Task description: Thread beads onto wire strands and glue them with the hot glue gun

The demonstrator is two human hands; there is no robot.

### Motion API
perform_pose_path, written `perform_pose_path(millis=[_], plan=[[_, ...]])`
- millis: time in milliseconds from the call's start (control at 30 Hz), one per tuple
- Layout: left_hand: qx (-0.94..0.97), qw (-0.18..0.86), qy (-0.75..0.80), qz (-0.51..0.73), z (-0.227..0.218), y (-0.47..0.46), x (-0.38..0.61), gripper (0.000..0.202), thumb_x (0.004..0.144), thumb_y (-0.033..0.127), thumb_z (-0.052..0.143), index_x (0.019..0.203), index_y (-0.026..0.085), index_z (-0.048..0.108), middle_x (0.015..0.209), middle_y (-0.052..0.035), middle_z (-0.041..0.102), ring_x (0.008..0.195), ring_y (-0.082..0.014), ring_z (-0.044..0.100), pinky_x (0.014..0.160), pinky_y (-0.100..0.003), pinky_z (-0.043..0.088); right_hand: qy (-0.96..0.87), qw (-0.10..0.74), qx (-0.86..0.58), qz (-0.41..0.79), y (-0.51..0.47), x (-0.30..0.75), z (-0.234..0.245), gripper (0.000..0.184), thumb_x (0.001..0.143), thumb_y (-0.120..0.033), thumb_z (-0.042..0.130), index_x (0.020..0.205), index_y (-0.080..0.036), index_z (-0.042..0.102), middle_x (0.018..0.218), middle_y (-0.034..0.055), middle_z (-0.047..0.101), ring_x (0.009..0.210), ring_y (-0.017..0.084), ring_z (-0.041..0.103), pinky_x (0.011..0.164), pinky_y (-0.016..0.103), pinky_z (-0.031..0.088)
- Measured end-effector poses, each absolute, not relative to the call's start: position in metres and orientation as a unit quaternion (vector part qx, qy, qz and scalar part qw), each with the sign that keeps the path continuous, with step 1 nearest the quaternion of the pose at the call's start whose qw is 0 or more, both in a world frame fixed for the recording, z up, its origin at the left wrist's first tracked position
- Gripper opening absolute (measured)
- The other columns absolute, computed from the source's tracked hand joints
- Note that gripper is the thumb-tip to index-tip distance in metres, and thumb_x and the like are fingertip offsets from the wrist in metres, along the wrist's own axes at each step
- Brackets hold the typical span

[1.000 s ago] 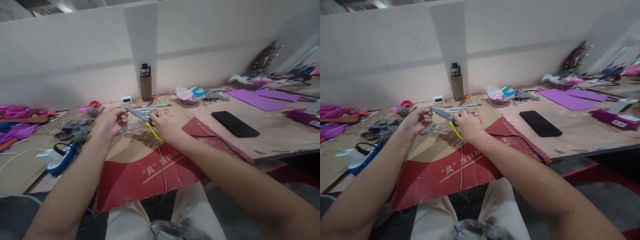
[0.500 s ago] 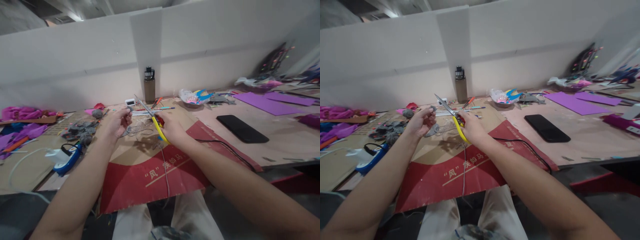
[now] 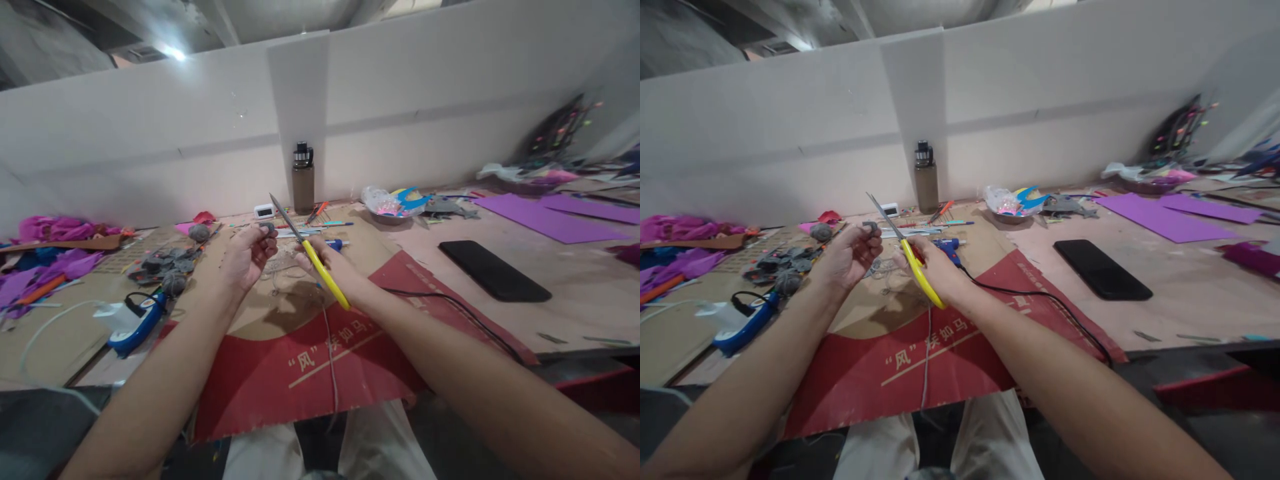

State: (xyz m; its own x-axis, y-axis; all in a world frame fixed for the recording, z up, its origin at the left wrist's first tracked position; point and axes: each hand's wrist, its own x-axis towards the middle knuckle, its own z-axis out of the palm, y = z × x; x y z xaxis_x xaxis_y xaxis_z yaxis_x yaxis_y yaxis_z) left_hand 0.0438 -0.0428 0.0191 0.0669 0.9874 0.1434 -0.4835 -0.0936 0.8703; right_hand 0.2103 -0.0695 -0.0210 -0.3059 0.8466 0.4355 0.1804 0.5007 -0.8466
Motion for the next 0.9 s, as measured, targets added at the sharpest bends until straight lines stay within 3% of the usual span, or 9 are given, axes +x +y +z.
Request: perform_pose_path(millis=[433, 900], plan=[[0.473, 0.583, 0.282, 0.597, 0.016, -0.049, 0.050, 0.015, 0.061, 0.009, 0.061, 0.058, 0.014, 0.047, 0.061, -0.0009, 0.054, 0.053, -0.0078, 0.050, 0.050, -0.020, 0.039, -0.761, 0.425, -0.333, 0.359, -0.070, 0.212, -0.024, 0.032, 0.084, -0.049, 0.044, 0.087, -0.017, 0.047, 0.082, 0.0004, 0.052, 0.075, 0.012, 0.047, 0.070, 0.026, 0.039], [0.516, 0.575, 0.338, 0.537, 0.026, -0.051, 0.041, 0.007, 0.060, 0.010, 0.059, 0.065, 0.011, 0.054, 0.061, -0.0004, 0.052, 0.051, -0.0053, 0.046, 0.045, -0.016, 0.035, -0.777, 0.390, -0.352, 0.346, -0.072, 0.217, -0.020, 0.030, 0.083, -0.048, 0.047, 0.077, -0.020, 0.041, 0.071, -0.0038, 0.041, 0.063, 0.009, 0.036, 0.062, 0.025, 0.034]])
